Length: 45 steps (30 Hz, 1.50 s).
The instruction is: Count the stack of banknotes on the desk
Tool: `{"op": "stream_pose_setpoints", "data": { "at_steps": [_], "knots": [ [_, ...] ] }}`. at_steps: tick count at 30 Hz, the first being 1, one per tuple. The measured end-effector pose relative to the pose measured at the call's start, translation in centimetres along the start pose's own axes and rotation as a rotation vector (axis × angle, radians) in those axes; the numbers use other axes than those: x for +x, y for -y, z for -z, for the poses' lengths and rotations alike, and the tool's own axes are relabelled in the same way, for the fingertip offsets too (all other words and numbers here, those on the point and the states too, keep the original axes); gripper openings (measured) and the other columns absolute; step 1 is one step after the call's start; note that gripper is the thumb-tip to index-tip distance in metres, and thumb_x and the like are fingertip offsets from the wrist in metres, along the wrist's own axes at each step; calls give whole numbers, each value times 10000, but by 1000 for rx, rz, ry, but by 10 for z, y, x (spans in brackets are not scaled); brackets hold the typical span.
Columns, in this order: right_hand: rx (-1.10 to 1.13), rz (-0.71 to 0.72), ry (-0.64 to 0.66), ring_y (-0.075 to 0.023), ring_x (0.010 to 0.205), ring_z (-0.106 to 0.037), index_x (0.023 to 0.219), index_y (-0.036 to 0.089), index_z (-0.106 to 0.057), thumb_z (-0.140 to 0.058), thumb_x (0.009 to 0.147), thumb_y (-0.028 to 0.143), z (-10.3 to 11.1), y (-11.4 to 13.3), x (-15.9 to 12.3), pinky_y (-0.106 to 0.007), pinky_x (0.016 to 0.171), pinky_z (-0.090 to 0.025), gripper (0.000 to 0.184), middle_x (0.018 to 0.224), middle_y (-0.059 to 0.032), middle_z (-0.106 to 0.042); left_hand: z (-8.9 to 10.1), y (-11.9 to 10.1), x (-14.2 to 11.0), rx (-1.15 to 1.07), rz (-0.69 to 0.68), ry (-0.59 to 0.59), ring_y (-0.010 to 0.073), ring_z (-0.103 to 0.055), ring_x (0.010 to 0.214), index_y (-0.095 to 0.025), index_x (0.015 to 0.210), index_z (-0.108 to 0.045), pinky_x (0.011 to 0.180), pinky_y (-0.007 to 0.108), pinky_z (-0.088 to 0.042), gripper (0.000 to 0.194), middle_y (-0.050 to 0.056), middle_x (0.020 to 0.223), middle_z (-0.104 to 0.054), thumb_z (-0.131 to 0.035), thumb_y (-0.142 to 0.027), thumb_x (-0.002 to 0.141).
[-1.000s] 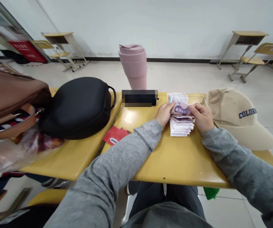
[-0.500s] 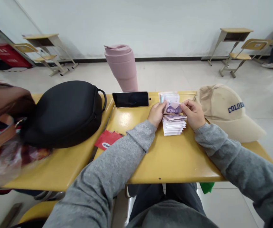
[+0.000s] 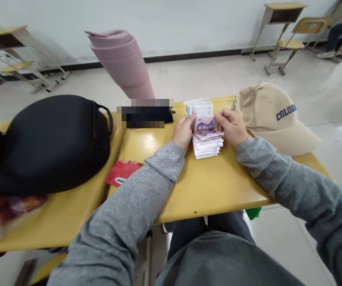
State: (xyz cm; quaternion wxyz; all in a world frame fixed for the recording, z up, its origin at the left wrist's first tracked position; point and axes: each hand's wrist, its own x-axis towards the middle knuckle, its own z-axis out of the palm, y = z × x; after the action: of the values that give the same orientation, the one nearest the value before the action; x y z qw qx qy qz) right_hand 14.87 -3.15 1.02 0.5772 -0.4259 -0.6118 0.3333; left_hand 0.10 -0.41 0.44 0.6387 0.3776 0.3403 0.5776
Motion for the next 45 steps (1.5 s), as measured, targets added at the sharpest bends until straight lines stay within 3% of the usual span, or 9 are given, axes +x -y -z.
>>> {"op": "stream_pose_setpoints", "data": {
  "at_steps": [5, 14, 21, 25, 31, 45],
  "knots": [
    [-18, 4, 5, -76, 405, -371, 634, 197, -498, -574, 764, 569, 1, 0, 1, -228, 391, -286, 401, 457, 50, -424, -1, 1, 1, -26, 31, -29, 190, -663, 879, -158, 790, -625, 791, 297, -508, 194, 22, 792, -692, -656, -340, 734],
    [35, -74, 59, -92, 433, -415, 662, 205, -544, -512, 799, 587, -1, 1, -1, -243, 401, -315, 408, 503, 20, -478, 2, 3, 3, -64, 25, 37, 223, -634, 989, -151, 891, -642, 904, 351, -465, 233, 46, 895, -703, -684, -292, 710],
    [-101, -33, -40, -90, 466, -403, 592, 202, -486, -645, 714, 540, 2, 0, 2, -246, 437, -328, 394, 488, 33, -452, 0, 3, 2, -99, 67, 45, 228, -628, 1009, -160, 971, -639, 927, 363, -452, 301, 53, 935, -703, -690, -256, 691],
    [-96, -77, -71, -93, 477, -395, 612, 212, -458, -693, 680, 509, 4, -6, 3, -248, 437, -305, 385, 504, 38, -436, 1, 3, 0, -31, 37, 96, 227, -630, 992, -166, 944, -643, 915, 367, -454, 309, 51, 930, -703, -712, -220, 647],
    [-82, -71, -21, -92, 481, -394, 593, 203, -477, -650, 709, 540, 3, -7, 2, -249, 441, -309, 396, 514, 28, -446, 0, 4, -1, -31, 56, 99, 234, -638, 964, -145, 881, -640, 904, 380, -460, 271, 56, 892, -701, -721, -187, 626],
    [-104, 2, -41, -102, 490, -407, 576, 203, -502, -585, 735, 596, 4, 1, 2, -258, 459, -338, 433, 504, 22, -440, 1, 5, 5, -135, 72, 13, 220, -641, 981, -160, 912, -643, 891, 345, -475, 260, 47, 895, -707, -670, -340, 725]
  ]
}}
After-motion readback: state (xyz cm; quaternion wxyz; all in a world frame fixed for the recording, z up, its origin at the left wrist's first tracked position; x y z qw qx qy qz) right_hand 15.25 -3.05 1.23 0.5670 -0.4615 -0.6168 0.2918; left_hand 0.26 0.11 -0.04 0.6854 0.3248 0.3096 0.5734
